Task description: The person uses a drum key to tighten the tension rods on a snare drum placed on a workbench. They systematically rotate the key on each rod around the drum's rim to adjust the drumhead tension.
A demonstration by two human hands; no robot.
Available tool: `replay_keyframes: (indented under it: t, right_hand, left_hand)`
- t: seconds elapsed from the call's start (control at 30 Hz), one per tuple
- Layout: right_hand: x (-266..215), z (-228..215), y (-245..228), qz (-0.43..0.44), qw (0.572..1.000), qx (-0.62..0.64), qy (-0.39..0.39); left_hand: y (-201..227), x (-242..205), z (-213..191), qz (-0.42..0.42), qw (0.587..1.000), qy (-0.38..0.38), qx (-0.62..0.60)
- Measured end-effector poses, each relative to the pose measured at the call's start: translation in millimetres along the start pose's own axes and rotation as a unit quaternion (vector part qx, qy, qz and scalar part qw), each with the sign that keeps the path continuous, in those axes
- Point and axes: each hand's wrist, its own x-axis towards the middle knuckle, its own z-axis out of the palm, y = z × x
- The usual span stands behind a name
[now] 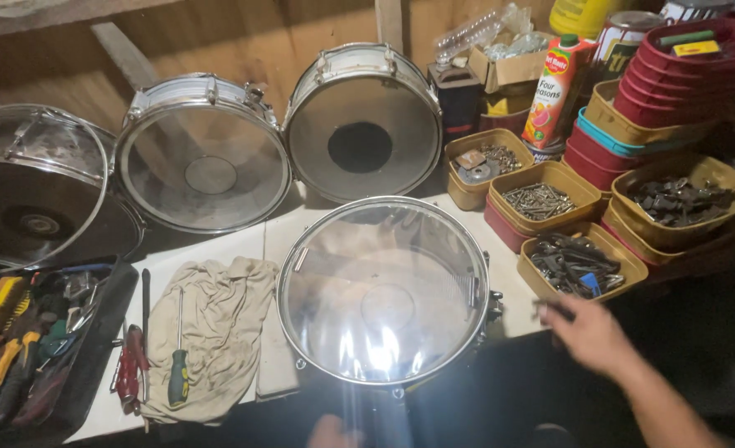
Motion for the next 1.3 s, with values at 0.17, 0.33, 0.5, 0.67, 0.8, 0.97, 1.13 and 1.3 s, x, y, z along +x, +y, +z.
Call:
replay_keyframes:
  t: [0.17, 0.33, 0.5, 0.67, 0.8, 0.97, 1.13, 1.3]
  right_hand:
    - [29, -38, -92, -0.088, 0.994, -0.034, 0.047]
    - [98, -22, -151, -0.193, 0.979, -0.060, 0.019]
    - [160, 7, -191, -0.370, 0.911, -0.176, 0.047]
    - [155, 2, -215, -0.290, 0.923, -0.251, 0.014]
    - [197, 12, -196, -0.354, 0.900, -0.252, 0.034]
    - [214, 13, -192, -0.417, 0.868, -0.270, 0.019]
    - [189, 4, -215, -0.414, 0.845, -0.339, -0.015]
    - [146, -6, -239, -0.315, 0.867, -0.385, -0.017]
  left_hand:
    - [13, -44, -69, 0.099, 0.962, 0.242, -0.075]
    - [95, -136, -80, 0.261, 0.803, 0.478, -0.244]
    - [149, -139, -67, 0.553, 0.652, 0.507, -0.108]
    - [154, -147, -64, 0.518, 0.660, 0.542, -0.031]
    - [156, -148, -63, 0.507, 0.665, 0.548, -0.026]
    - [157, -151, -63, 0.497, 0.676, 0.544, -0.024]
    - [156, -150, -63, 0.493, 0.683, 0.538, -0.023]
    - [156, -151, -63, 0.487, 0.696, 0.527, -0.015]
